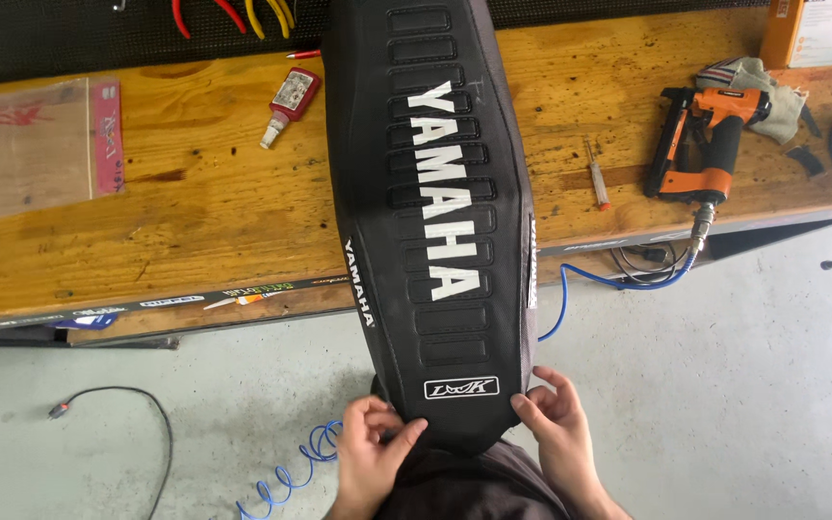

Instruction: The person aligns and smooths a black Yamaha motorcycle seat cover on a workbench, pressing along the edges and seams to fit the material. They flip the seat to reveal the underside, then return to the top to continue adjusting the cover's fit around the contours.

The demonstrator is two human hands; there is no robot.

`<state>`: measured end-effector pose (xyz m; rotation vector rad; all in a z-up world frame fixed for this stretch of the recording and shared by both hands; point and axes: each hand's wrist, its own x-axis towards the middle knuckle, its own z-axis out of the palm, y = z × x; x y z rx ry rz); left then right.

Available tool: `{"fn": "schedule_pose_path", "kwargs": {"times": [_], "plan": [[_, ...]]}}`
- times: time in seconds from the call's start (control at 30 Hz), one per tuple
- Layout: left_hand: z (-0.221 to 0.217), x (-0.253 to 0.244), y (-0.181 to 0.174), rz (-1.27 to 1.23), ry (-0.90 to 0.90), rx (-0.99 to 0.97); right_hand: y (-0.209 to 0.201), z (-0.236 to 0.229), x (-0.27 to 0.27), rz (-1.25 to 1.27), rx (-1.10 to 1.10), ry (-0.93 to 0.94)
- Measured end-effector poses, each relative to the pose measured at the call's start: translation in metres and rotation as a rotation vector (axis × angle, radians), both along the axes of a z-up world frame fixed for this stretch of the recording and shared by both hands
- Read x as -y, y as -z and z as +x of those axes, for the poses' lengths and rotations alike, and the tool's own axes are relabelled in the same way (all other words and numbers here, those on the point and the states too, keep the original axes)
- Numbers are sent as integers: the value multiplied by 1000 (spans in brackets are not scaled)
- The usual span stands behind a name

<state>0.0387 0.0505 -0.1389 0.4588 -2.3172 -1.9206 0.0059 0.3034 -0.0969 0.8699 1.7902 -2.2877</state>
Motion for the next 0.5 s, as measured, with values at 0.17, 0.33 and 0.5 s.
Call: {"fn": "schedule_pose_path", "kwargs": {"times": [0.17, 0.33, 0.5], "plan": [[-33, 8, -32, 191, 59, 459, 21, -1, -7, -24, 77, -86], [-67, 10, -34, 125, 7, 580, 38, -7, -3, -91, 134, -46], [-88, 14, 36, 859, -348, 335, 17, -25, 5, -100, 218, -39]]}}
